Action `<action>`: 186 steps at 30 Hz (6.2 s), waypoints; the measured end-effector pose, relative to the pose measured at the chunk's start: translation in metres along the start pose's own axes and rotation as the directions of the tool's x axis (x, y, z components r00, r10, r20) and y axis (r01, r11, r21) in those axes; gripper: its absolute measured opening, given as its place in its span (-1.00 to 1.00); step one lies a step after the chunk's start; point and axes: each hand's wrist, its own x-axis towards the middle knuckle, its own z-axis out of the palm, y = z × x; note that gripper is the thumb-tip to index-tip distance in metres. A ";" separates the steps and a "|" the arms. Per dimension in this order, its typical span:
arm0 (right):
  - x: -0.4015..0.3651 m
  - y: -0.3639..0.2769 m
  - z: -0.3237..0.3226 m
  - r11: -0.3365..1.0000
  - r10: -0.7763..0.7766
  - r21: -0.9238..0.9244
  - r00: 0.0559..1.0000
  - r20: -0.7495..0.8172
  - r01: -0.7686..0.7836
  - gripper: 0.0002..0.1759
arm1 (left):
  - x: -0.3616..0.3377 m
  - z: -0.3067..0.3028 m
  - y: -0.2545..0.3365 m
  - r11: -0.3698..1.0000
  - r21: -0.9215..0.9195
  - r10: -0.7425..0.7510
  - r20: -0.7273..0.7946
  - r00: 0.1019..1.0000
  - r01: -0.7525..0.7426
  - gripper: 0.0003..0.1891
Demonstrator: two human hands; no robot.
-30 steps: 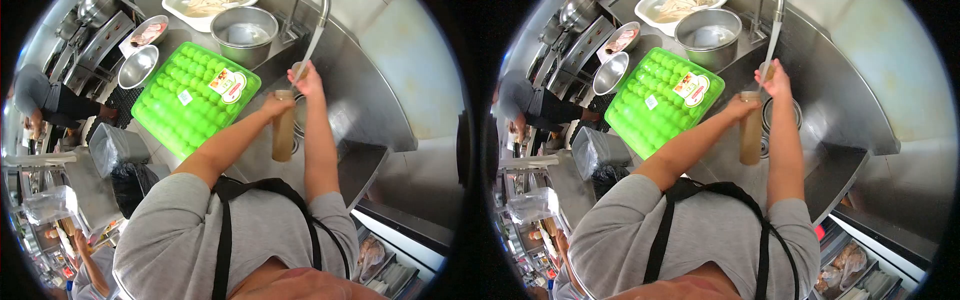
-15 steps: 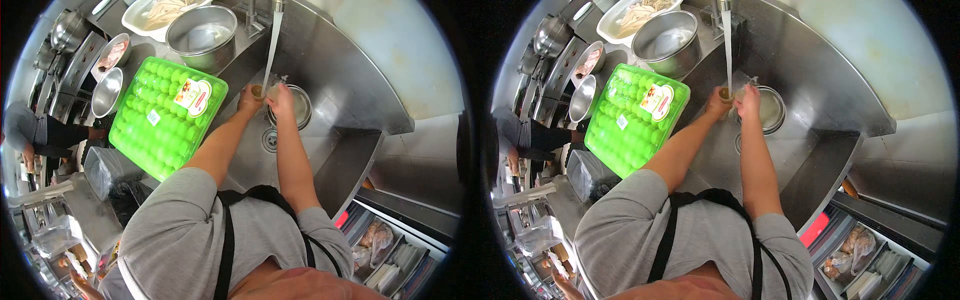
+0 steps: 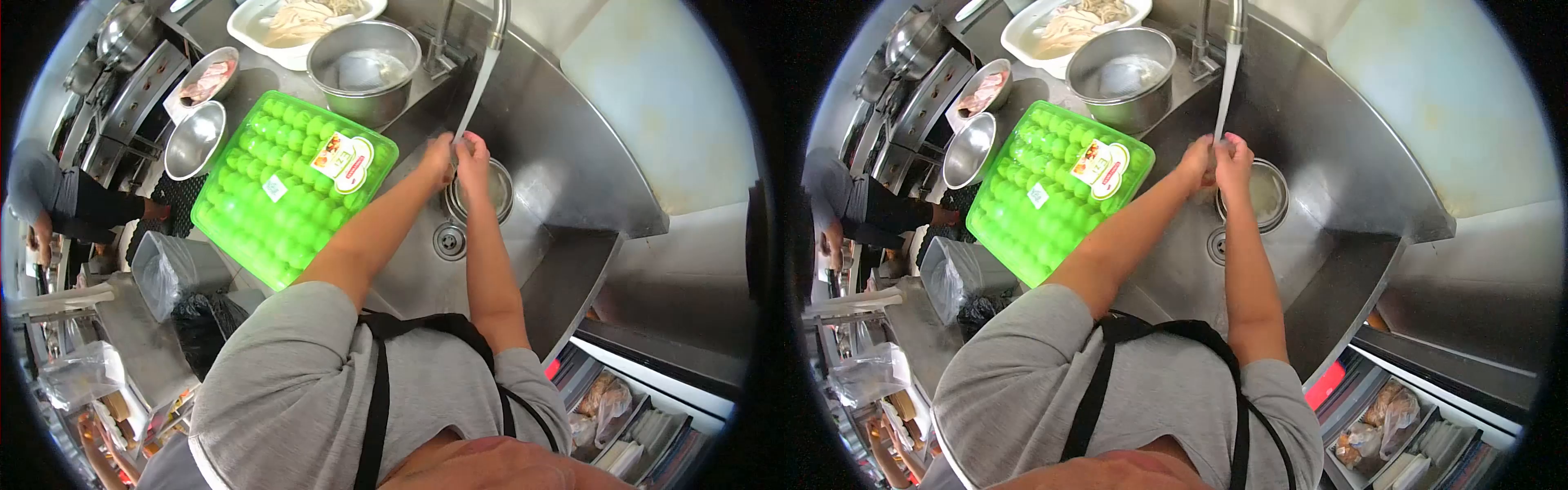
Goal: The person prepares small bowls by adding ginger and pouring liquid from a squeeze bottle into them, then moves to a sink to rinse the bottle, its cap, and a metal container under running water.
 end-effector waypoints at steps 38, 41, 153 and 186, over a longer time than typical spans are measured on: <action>0.079 -0.214 0.103 0.787 -0.237 -0.484 0.912 0.336 0.383 -0.51 | 0.020 0.015 0.038 0.549 0.262 0.688 0.397 0.607 -0.794 -0.54; 0.070 -0.211 0.068 0.845 -0.413 -0.245 0.871 0.268 0.476 -0.42 | 0.027 0.013 0.028 0.790 0.126 0.554 0.273 0.787 -0.600 -0.59; -0.029 -0.086 0.008 0.882 -0.301 -0.399 0.951 -0.071 0.250 -0.52 | 0.065 -0.033 0.082 0.988 0.083 0.051 0.611 0.790 -0.128 -0.68; 0.012 -0.033 -0.070 0.622 0.369 0.701 0.920 0.130 -0.348 -0.66 | -0.012 -0.012 0.075 0.974 -0.176 -0.035 0.503 0.864 0.141 -0.54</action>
